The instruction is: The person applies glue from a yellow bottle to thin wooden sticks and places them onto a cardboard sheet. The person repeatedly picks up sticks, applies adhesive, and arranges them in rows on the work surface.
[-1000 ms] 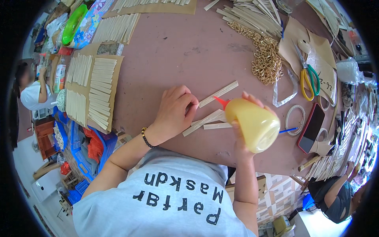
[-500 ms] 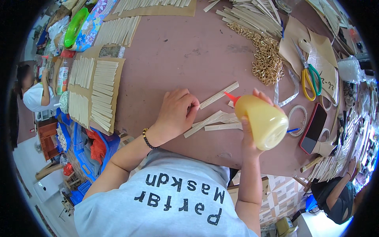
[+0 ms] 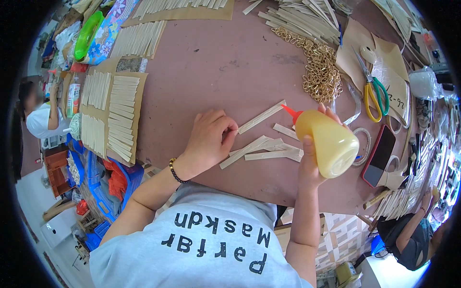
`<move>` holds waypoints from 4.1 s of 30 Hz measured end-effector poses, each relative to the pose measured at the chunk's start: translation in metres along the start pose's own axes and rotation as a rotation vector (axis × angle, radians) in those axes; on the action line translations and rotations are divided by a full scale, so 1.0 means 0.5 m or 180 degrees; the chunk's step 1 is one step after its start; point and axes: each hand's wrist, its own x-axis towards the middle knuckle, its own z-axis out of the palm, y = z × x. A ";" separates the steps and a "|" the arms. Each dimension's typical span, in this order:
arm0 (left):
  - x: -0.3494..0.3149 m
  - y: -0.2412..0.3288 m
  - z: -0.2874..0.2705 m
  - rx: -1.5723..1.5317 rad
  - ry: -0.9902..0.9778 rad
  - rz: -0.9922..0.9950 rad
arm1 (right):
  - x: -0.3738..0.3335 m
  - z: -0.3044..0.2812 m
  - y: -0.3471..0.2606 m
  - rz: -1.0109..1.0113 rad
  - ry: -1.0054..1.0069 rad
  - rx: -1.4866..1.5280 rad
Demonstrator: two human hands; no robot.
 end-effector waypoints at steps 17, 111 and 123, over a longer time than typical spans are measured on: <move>0.002 0.004 -0.002 -0.0055 0.0015 -0.0008 | -0.057 0.026 -0.017 0.0259 -0.0370 0.0341; 0.211 -0.357 -0.151 -0.0240 0.2587 -0.1821 | 0.014 -0.100 0.018 0.1513 0.1054 0.3471; 0.203 -0.348 -0.158 -0.0087 0.2442 -0.1814 | 0.012 -0.107 0.020 0.1513 0.1198 0.3645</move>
